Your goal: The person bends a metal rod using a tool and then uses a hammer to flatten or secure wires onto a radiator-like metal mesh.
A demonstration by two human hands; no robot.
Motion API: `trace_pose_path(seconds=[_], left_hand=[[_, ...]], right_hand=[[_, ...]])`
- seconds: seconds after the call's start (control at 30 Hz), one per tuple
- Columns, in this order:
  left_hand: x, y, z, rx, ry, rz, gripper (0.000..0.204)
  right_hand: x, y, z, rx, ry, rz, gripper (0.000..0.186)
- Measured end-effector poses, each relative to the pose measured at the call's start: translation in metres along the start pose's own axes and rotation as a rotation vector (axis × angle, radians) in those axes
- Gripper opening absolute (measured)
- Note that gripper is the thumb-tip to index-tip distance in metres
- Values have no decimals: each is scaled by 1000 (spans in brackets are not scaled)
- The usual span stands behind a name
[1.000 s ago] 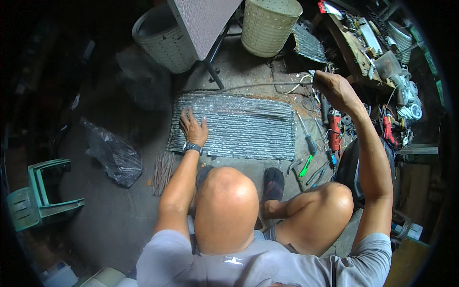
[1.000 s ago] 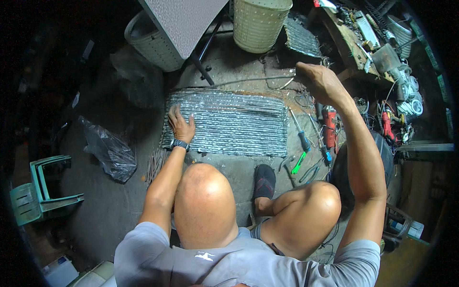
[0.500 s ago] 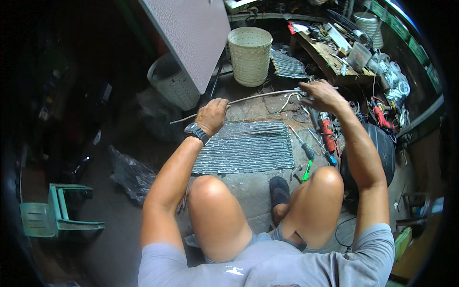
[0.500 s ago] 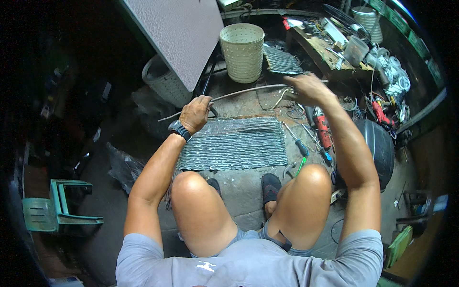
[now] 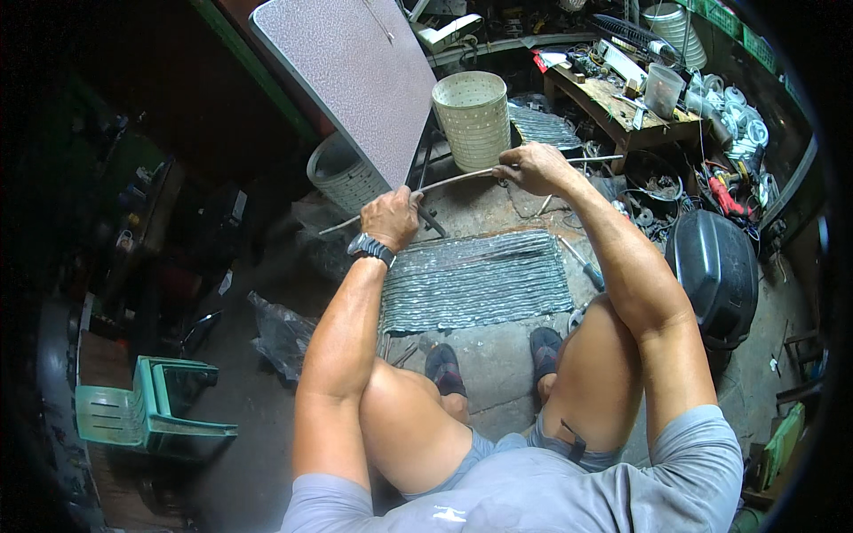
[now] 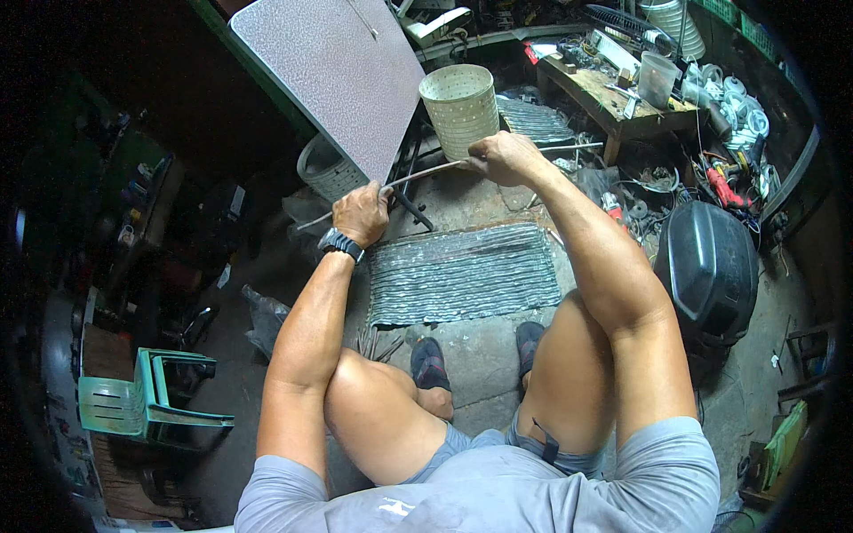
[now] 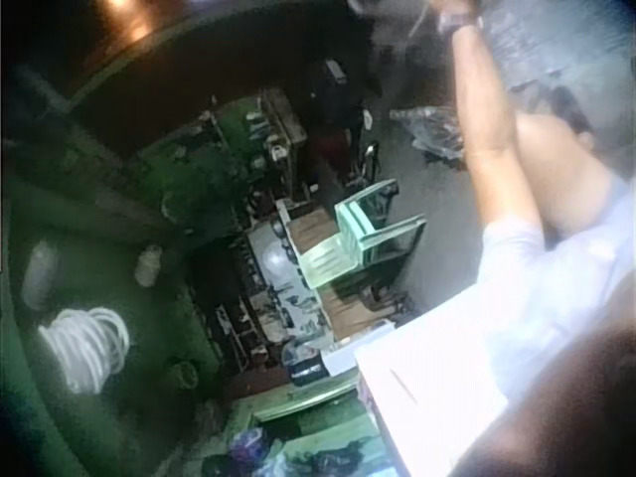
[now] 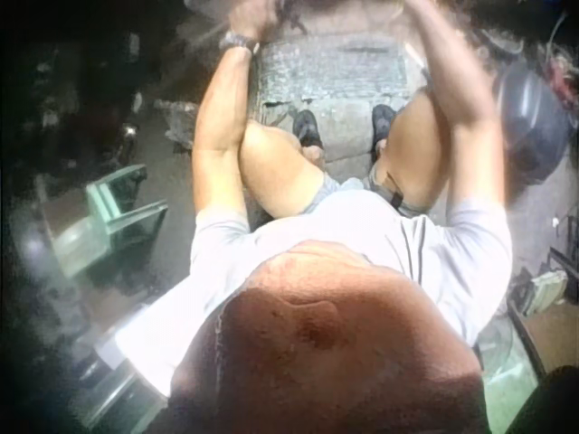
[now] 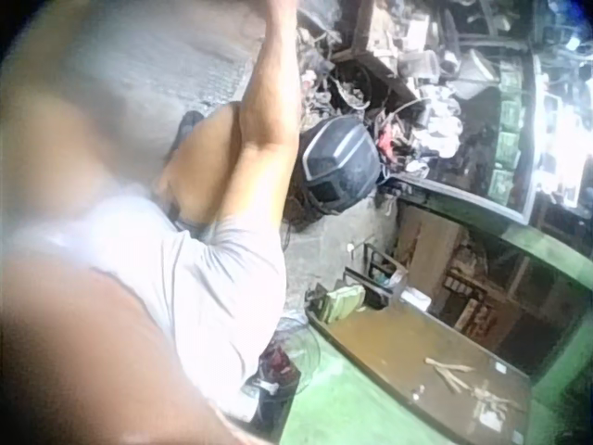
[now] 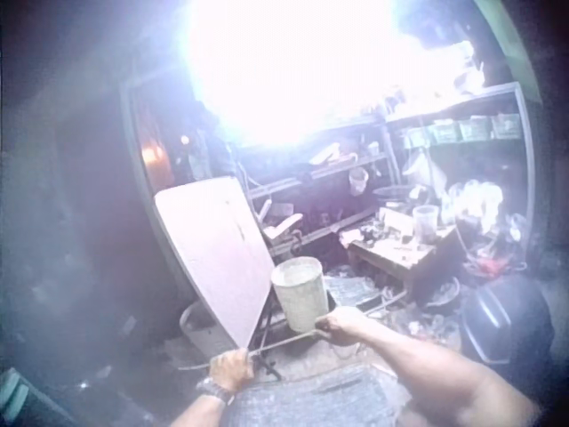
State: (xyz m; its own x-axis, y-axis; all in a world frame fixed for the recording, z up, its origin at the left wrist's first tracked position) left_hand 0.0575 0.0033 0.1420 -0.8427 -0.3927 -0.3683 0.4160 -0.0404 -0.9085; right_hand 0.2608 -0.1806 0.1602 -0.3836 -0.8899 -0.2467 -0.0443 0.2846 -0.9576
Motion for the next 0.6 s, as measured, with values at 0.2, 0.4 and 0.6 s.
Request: trace_pose_path(seconds=[0.2,0.4,0.6], left_hand=[[-26,-11,-30,253,-352,285,38],[-31,43,-28,2004,-628,100,68],[-47,40,-20,2201,-697,221,53]], right_hand=[[-10,14,-41,-241,80,72,38],[-5,47,-97,-551,105,47,34],[1,60,-111,-648,79,122,32]])
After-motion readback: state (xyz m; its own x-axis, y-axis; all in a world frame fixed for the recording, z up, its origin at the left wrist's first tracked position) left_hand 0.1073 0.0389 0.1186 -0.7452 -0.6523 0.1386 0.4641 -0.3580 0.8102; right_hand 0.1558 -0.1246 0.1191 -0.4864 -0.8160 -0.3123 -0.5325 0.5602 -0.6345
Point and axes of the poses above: each hand's wrist, its own x-axis away from the middle knuckle, its own y-axis out of the palm, z = x × y, the point moved 6 cm from there along -x, towards the middle knuckle, and after that the axes turned 7 degrees about x, right-handed, at the moved point
